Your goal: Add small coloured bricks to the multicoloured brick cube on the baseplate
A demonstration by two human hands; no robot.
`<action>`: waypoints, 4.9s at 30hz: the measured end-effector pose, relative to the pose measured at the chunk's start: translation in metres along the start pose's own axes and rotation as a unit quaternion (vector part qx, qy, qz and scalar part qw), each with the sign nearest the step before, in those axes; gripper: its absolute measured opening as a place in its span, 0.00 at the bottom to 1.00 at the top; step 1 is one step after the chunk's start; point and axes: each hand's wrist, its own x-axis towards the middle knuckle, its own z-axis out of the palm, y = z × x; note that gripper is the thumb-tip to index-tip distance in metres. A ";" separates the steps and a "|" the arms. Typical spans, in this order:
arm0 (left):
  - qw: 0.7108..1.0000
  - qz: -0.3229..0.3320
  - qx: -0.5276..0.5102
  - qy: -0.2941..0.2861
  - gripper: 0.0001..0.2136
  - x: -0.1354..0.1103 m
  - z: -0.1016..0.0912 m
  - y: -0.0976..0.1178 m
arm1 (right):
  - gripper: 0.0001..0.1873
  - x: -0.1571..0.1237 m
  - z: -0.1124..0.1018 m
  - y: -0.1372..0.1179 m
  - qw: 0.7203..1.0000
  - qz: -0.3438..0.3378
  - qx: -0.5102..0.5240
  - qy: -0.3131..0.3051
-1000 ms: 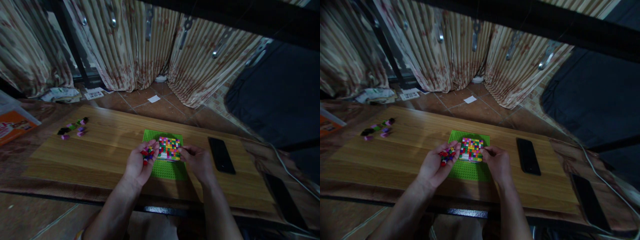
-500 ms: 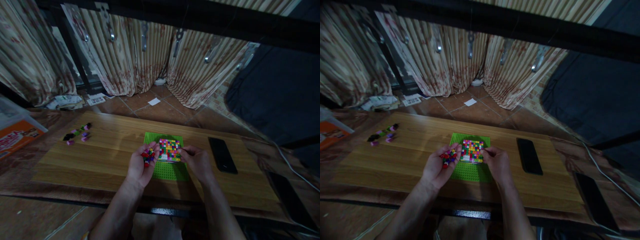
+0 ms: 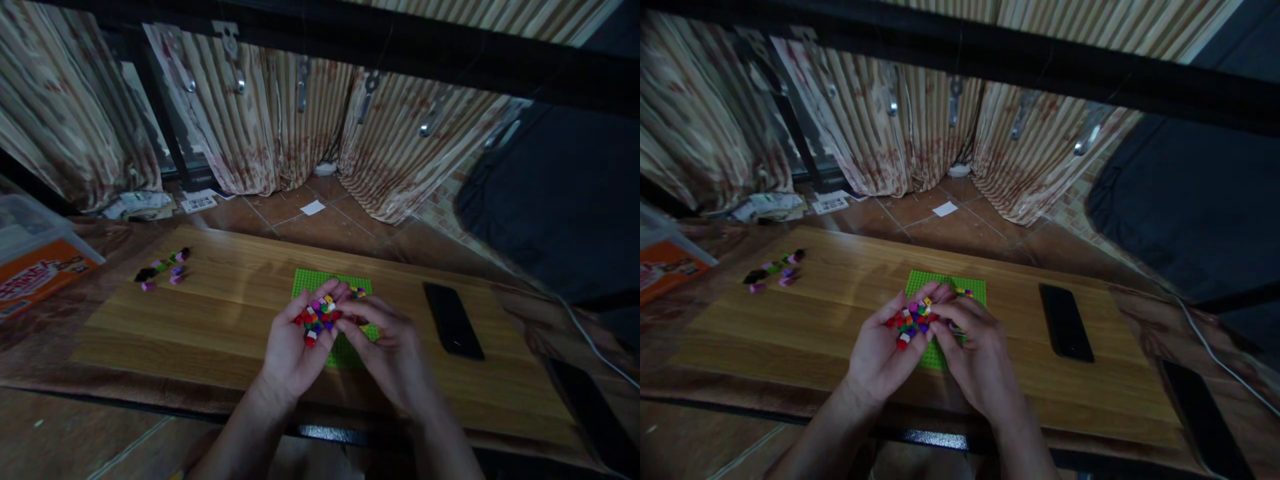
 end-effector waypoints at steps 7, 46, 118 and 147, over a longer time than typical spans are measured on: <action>1.000 -0.010 -0.013 0.002 0.16 0.001 0.000 -0.001 | 0.08 0.000 0.005 0.002 0.996 -0.020 -0.088 -0.024; 0.982 0.057 0.059 0.171 0.08 0.016 -0.016 0.010 | 0.10 0.002 -0.013 0.075 0.954 0.239 0.164 0.082; 0.972 0.015 0.233 -0.007 0.09 -0.003 -0.010 0.002 | 0.07 0.000 0.015 0.008 0.997 0.037 0.056 0.040; 0.986 0.029 0.138 0.083 0.06 0.004 -0.014 0.027 | 0.03 0.000 0.006 0.050 0.993 0.061 -0.082 0.055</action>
